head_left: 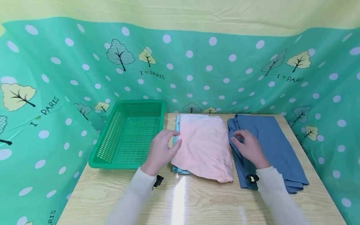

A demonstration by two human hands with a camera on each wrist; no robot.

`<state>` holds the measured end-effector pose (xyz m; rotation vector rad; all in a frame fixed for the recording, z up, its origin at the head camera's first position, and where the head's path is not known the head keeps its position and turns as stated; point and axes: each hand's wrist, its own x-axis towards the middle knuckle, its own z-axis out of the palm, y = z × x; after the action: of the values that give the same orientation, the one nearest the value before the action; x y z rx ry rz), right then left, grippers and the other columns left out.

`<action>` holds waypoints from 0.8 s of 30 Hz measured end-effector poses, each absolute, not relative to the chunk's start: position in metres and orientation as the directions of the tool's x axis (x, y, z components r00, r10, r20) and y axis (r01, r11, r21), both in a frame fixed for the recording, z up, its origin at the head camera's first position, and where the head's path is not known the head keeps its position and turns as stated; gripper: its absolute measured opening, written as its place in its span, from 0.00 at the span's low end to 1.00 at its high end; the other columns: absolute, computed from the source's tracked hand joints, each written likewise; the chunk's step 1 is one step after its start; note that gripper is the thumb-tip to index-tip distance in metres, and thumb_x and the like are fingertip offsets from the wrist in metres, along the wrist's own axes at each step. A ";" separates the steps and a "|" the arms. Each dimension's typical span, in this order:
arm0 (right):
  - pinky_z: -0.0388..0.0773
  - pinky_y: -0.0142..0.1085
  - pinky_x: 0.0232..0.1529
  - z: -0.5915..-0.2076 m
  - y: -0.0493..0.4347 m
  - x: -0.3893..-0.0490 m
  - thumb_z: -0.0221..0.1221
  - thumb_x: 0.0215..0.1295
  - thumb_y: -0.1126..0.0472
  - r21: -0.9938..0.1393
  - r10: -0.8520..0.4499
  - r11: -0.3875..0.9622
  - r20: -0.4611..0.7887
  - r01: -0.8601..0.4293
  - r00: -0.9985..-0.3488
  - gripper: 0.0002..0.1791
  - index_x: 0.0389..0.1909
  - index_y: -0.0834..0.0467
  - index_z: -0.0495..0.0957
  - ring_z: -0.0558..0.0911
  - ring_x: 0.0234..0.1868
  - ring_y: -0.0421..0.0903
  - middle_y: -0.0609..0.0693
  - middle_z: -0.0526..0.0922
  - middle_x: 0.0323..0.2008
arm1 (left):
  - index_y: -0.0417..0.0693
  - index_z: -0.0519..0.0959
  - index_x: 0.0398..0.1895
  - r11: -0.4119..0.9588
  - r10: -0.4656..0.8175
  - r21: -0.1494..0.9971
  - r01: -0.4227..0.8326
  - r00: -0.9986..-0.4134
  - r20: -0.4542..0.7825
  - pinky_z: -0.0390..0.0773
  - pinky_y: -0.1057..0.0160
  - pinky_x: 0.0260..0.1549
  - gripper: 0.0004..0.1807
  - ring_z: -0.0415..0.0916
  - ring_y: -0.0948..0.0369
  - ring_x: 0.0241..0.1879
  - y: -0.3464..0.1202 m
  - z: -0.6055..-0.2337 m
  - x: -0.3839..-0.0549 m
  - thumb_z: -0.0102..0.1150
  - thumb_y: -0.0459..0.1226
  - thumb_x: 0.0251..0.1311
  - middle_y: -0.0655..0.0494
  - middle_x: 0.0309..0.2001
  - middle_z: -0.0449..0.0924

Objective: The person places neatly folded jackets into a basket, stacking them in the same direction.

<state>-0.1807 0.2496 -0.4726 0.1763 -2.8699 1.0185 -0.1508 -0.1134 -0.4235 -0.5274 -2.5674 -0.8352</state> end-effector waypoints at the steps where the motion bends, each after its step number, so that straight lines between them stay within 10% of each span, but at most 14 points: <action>1: 0.76 0.50 0.45 -0.474 0.247 -0.179 0.56 0.77 0.53 -0.632 -0.076 0.763 0.123 -0.137 -0.989 0.20 0.59 0.63 0.78 0.79 0.48 0.56 0.61 0.80 0.51 | 0.49 0.86 0.48 0.736 0.220 0.491 0.466 -0.851 0.477 0.83 0.53 0.51 0.12 0.83 0.55 0.50 -0.109 -0.428 -0.148 0.64 0.43 0.67 0.54 0.47 0.88; 11: 0.78 0.44 0.42 -0.489 0.231 -0.174 0.56 0.75 0.57 -0.706 0.020 0.706 0.101 -0.057 -0.995 0.20 0.62 0.63 0.74 0.80 0.47 0.55 0.60 0.82 0.49 | 0.45 0.86 0.42 0.648 0.056 0.693 0.316 -0.927 0.371 0.82 0.58 0.43 0.07 0.82 0.56 0.42 -0.085 -0.490 -0.141 0.66 0.37 0.64 0.53 0.42 0.86; 24: 0.77 0.51 0.51 -0.506 0.219 -0.168 0.52 0.76 0.53 -0.712 0.080 0.694 -0.075 0.110 -0.994 0.31 0.72 0.67 0.62 0.76 0.55 0.59 0.66 0.73 0.62 | 0.44 0.69 0.71 0.635 -0.132 0.770 -0.060 -0.991 0.032 0.79 0.44 0.55 0.32 0.75 0.44 0.59 -0.088 -0.526 -0.156 0.64 0.42 0.66 0.40 0.62 0.71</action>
<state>-0.1684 0.2186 -0.5064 -0.1642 -2.9254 1.2337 -0.1563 -0.0879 -0.5259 0.1633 -2.7630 -1.2968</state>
